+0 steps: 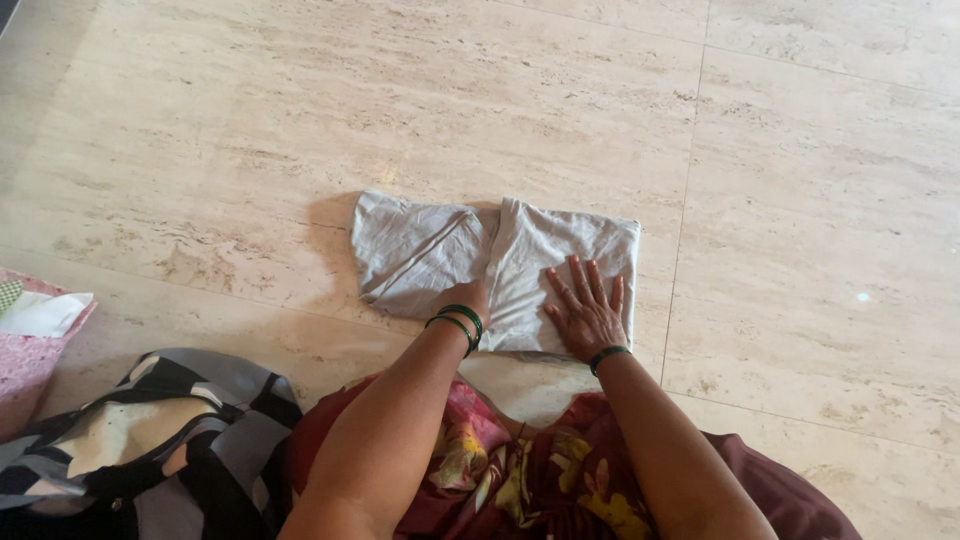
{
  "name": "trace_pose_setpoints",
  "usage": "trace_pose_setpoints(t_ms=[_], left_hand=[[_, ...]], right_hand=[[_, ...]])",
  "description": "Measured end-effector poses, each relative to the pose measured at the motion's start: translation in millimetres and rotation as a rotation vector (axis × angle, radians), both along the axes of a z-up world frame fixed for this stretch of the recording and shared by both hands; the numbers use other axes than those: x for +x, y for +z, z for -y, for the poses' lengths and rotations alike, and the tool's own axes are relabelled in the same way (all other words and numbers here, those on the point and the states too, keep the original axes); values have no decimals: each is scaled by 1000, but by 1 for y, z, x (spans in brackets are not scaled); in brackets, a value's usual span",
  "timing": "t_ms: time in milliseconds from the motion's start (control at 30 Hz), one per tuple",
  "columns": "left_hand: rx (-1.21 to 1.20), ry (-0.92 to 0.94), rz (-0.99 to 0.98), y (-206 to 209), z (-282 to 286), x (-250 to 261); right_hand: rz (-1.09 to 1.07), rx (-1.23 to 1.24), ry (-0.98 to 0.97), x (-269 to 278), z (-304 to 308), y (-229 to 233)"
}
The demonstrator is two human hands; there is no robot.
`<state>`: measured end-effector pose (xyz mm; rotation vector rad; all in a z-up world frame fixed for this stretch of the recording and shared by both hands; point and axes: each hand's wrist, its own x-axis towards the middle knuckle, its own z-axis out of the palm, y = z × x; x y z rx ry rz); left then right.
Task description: The person sits on the floor and folds a black piece of clothing, then places it into a checkered bag. They then unfold a light-colored shirt, smooth it out on the floor, fold it neatly, and place it into the same bag.
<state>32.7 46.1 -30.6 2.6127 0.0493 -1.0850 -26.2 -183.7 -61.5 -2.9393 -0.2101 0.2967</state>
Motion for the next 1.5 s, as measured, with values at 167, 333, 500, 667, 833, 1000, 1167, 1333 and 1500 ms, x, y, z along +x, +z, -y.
trace_pose_setpoints(t_ms=[167,333,500,667,833,1000,1167,1333,1500], left_hand=[[-94,-138,433,30,26,8],[-172,-547,681,8,53,21],[97,-427,400,-2,27,24],[54,-339,464,-19,19,20],[148,-216,521,-18,4,20],[141,-129,389,-12,11,20],[67,-141,242,-9,32,17],[-221,-372,248,-23,78,5],[-548,-239,434,-56,77,12]], right_hand=[[46,40,-23,2,3,-10],[79,84,-95,23,1,-13],[58,-9,-190,28,6,-5],[79,109,-528,22,35,-11],[141,185,-653,8,69,-31],[4,331,-771,9,90,-64],[-114,711,-936,16,163,-77],[-25,452,-1075,7,222,-7],[60,327,-836,11,156,93]])
